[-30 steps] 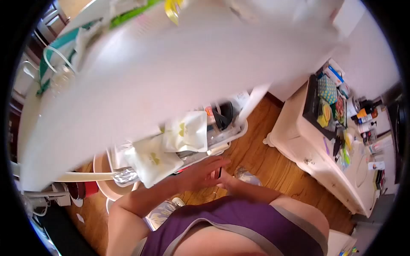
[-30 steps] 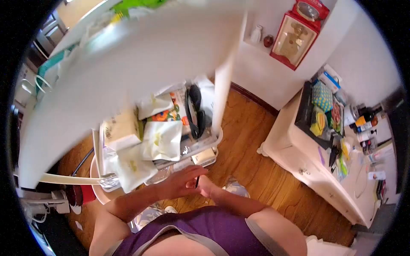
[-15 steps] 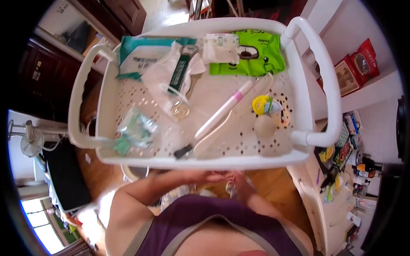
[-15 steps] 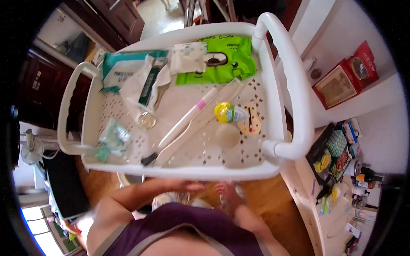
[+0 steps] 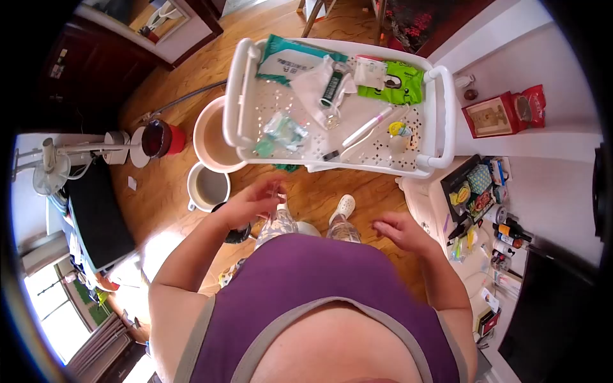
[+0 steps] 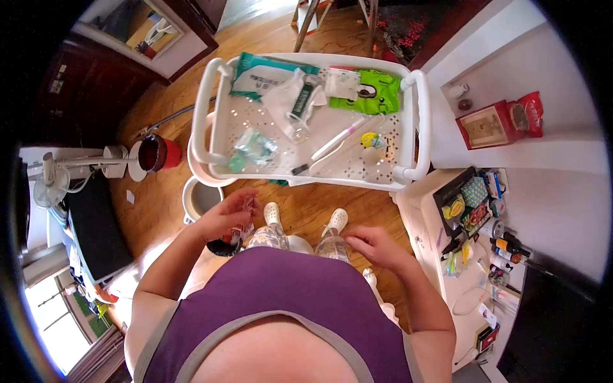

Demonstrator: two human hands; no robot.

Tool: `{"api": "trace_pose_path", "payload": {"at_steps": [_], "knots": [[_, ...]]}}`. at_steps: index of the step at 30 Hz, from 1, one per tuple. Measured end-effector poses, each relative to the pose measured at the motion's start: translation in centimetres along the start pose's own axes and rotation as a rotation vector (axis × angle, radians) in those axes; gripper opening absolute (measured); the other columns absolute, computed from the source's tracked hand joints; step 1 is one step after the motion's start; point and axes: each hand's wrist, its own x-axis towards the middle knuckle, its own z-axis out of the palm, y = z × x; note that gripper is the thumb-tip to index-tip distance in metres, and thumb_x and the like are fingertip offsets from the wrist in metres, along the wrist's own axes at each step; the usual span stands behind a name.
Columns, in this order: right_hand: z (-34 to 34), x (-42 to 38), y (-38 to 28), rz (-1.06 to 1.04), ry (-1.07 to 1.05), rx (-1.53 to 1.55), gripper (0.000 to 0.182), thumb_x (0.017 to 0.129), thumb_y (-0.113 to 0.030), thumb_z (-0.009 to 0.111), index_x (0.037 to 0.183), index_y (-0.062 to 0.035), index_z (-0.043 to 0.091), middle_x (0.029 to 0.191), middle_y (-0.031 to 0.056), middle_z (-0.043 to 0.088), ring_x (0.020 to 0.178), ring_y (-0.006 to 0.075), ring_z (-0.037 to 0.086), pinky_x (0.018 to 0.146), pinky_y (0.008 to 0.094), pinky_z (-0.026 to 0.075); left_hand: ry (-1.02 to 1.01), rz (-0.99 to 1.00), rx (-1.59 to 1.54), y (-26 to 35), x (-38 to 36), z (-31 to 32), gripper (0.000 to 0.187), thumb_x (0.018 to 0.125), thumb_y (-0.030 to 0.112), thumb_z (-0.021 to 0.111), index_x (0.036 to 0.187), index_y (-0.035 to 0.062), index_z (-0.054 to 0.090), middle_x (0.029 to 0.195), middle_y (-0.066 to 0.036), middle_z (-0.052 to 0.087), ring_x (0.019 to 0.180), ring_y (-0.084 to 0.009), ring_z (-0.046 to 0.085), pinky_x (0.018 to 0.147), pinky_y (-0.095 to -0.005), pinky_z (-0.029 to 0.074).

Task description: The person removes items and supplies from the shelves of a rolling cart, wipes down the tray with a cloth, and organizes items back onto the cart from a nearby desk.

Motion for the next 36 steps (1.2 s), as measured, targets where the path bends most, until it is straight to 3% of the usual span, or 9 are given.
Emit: {"api": "trace_pose_path", "payload": {"at_steps": [1, 7, 13, 20, 23, 26, 31, 34, 36], "knots": [[0.2, 0.7, -2.0, -0.193, 0.009, -0.050, 0.019, 0.089, -0.010, 0.052, 0.101, 0.0016, 0.060, 0.080, 0.0051, 0.060, 0.069, 0.0101, 0.058, 0.063, 0.0222, 0.046, 0.001, 0.006, -0.012, 0.2, -0.9, 0.1, 0.054, 0.086, 0.009, 0.055, 0.135, 0.0173, 0.032, 0.109, -0.002, 0.047, 0.095, -0.0113, 0.051, 0.070, -0.0248, 0.045], [1.2, 7.3, -11.4, -0.488, 0.468, -0.151, 0.014, 0.088, -0.007, 0.054, 0.096, 0.0031, 0.060, 0.074, 0.0035, 0.059, 0.065, 0.0083, 0.056, 0.060, 0.0214, 0.045, 0.187, 0.214, -0.361, 1.0, -5.8, 0.1, 0.052, 0.086, 0.011, 0.052, 0.135, 0.0136, 0.032, 0.114, -0.009, 0.051, 0.105, -0.0214, 0.054, 0.082, -0.0341, 0.048], [-1.4, 16.2, -14.1, -0.649, 0.835, -0.317, 0.016, 0.082, -0.015, 0.058, 0.086, 0.0005, 0.063, 0.069, 0.0161, 0.061, 0.063, 0.0237, 0.060, 0.060, 0.0333, 0.046, 0.221, 0.407, -0.566, 1.5, -9.3, -0.4, 0.056, 0.087, 0.021, 0.053, 0.137, 0.0106, 0.029, 0.116, -0.013, 0.051, 0.105, -0.0269, 0.055, 0.088, -0.0394, 0.047], [-2.2, 18.9, -15.6, -0.398, 0.660, -0.758, 0.025, 0.078, -0.026, 0.062, 0.081, -0.0010, 0.064, 0.074, 0.0182, 0.063, 0.076, 0.0342, 0.061, 0.069, 0.0416, 0.047, 0.290, 0.546, -0.569, 1.9, -11.1, -1.0, 0.056, 0.090, 0.031, 0.050, 0.136, 0.0086, 0.028, 0.114, -0.016, 0.052, 0.102, -0.0274, 0.057, 0.081, -0.0401, 0.052], [-2.9, 18.3, -15.2, -0.265, 0.382, -0.816, 0.023, 0.078, -0.024, 0.061, 0.080, -0.0011, 0.064, 0.077, 0.0193, 0.063, 0.077, 0.0366, 0.060, 0.069, 0.0415, 0.047, 0.276, 0.569, -0.583, 1.9, -11.5, -1.1, 0.056, 0.090, 0.035, 0.050, 0.135, 0.0083, 0.028, 0.113, -0.016, 0.053, 0.098, -0.0275, 0.059, 0.083, -0.0384, 0.050], [-3.7, 17.5, -15.8, -0.378, 0.555, -0.701, 0.024, 0.079, -0.023, 0.061, 0.078, 0.0002, 0.064, 0.071, 0.0151, 0.064, 0.069, 0.0279, 0.062, 0.064, 0.0357, 0.048, 0.307, 0.663, -0.554, 2.4, -11.2, -1.5, 0.056, 0.090, 0.040, 0.048, 0.135, 0.0096, 0.030, 0.109, -0.015, 0.056, 0.094, -0.0278, 0.061, 0.085, -0.0390, 0.050], [-2.0, 11.5, -22.3, -0.509, 0.674, -0.058, 0.014, 0.084, -0.013, 0.058, 0.083, 0.0000, 0.064, 0.071, 0.0006, 0.060, 0.065, 0.0054, 0.054, 0.060, 0.0194, 0.043, 0.264, 0.788, -0.513, 7.7, -10.3, 0.1, 0.061, 0.090, 0.046, 0.046, 0.135, 0.0087, 0.029, 0.110, -0.016, 0.055, 0.097, -0.0283, 0.060, 0.088, -0.0397, 0.048], [2.2, 9.6, -23.3, -0.671, 0.551, 0.029, 0.008, 0.084, -0.007, 0.059, 0.086, -0.0009, 0.064, 0.078, 0.0019, 0.062, 0.068, 0.0073, 0.055, 0.062, 0.0200, 0.044, 0.047, 0.877, -0.516, 11.5, -9.4, 2.6, 0.063, 0.090, 0.047, 0.045, 0.137, 0.0086, 0.028, 0.110, -0.017, 0.055, 0.102, -0.0307, 0.058, 0.093, -0.0419, 0.044], [5.0, 9.0, -23.0, -0.944, 0.585, -0.360, 0.009, 0.078, -0.010, 0.065, 0.081, -0.0012, 0.063, 0.077, 0.0072, 0.064, 0.068, 0.0162, 0.060, 0.059, 0.0257, 0.048, -0.148, 0.938, -0.586, 13.3, -8.6, 4.9, 0.064, 0.090, 0.048, 0.044, 0.137, 0.0083, 0.027, 0.112, -0.020, 0.054, 0.109, -0.0334, 0.054, 0.097, -0.0436, 0.040]]}}
